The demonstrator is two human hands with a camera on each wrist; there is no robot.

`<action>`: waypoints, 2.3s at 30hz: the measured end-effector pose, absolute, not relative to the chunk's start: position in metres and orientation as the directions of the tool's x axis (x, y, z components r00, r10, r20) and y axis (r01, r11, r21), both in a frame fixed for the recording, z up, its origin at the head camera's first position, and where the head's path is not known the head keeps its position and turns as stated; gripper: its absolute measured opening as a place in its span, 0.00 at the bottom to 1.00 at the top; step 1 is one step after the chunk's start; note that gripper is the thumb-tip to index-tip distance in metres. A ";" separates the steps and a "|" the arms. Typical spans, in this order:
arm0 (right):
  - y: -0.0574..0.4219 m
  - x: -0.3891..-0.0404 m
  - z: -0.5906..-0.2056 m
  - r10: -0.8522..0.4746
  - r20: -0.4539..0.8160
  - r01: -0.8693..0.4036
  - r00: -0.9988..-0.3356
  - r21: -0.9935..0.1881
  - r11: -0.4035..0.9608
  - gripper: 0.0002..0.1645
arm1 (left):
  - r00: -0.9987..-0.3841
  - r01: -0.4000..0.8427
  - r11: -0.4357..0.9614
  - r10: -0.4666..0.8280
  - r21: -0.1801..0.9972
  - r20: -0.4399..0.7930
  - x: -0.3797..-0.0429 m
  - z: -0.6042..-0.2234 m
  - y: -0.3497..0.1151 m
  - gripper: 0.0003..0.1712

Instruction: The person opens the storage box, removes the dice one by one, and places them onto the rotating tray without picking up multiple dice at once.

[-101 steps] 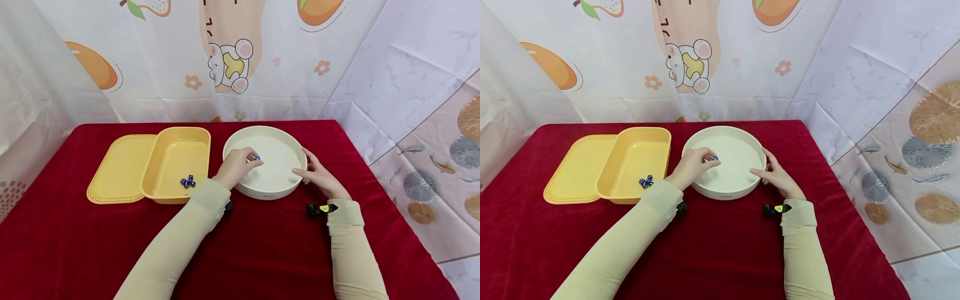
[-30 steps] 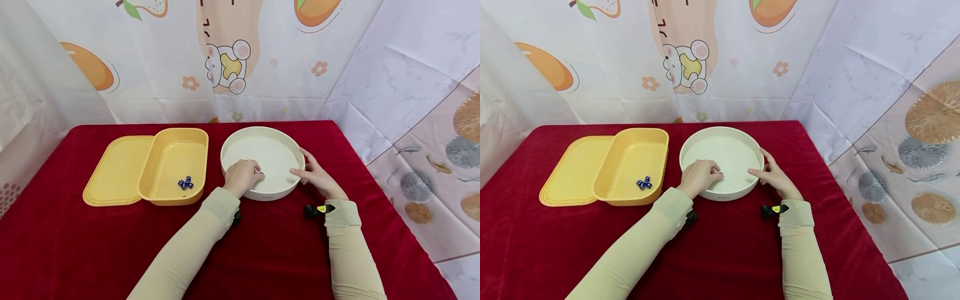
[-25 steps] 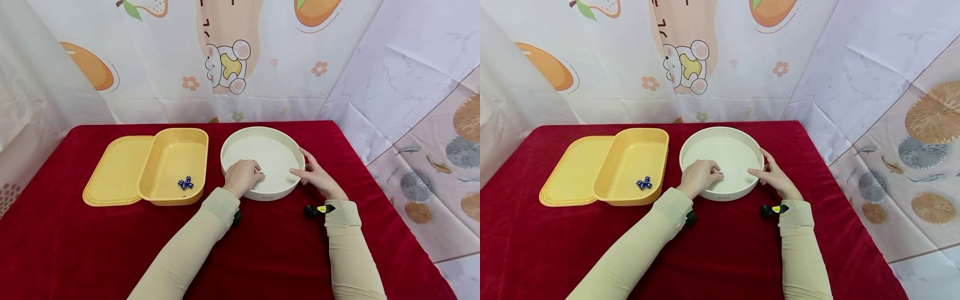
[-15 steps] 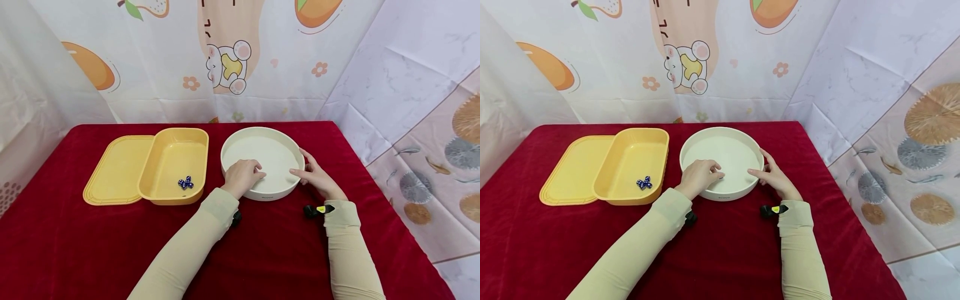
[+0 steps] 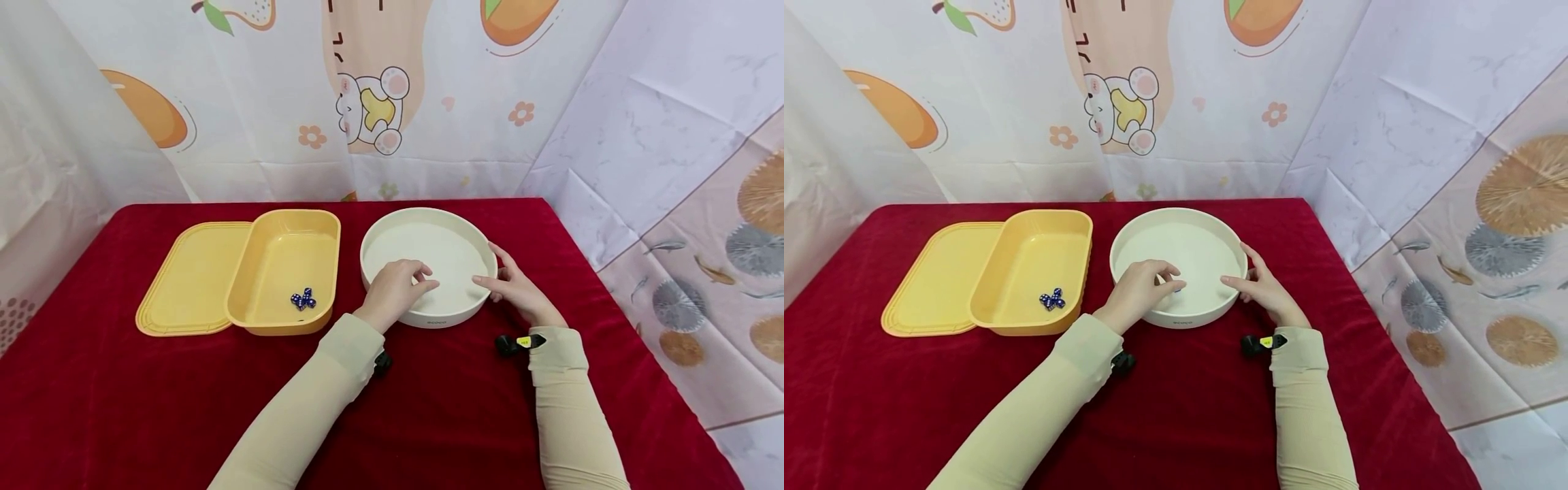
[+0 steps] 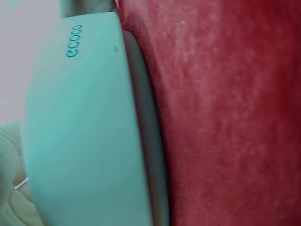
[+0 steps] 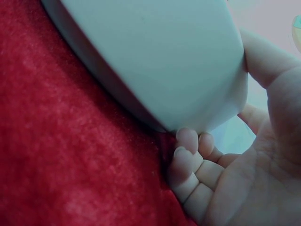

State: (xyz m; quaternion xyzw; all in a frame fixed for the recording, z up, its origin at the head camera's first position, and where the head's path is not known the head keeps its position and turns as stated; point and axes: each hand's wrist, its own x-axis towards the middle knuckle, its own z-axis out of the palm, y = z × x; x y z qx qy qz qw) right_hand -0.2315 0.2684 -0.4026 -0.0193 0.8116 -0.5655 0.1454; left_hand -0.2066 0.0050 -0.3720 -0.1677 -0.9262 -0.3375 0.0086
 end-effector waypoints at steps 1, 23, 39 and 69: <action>0.268 -0.231 -0.403 -0.195 -0.217 0.137 -0.956 -0.923 0.359 0.56 | -0.942 0.320 0.704 0.306 0.634 0.136 -0.206 -0.371 0.004 0.16; 0.267 -0.232 -0.402 -0.198 -0.214 0.138 -0.956 -0.930 0.340 0.55 | -0.935 0.350 0.568 0.253 0.745 0.247 -0.177 -0.328 -0.022 0.15; 0.266 -0.231 -0.402 -0.195 -0.219 0.146 -0.956 -0.932 0.332 0.55 | -0.939 0.336 0.554 0.135 0.762 0.316 -0.166 -0.329 -0.069 0.13; 0.266 -0.230 -0.401 -0.187 -0.220 0.150 -0.957 -0.931 0.332 0.55 | -0.999 0.028 0.652 -0.015 0.758 0.050 -0.177 -0.342 -0.166 0.19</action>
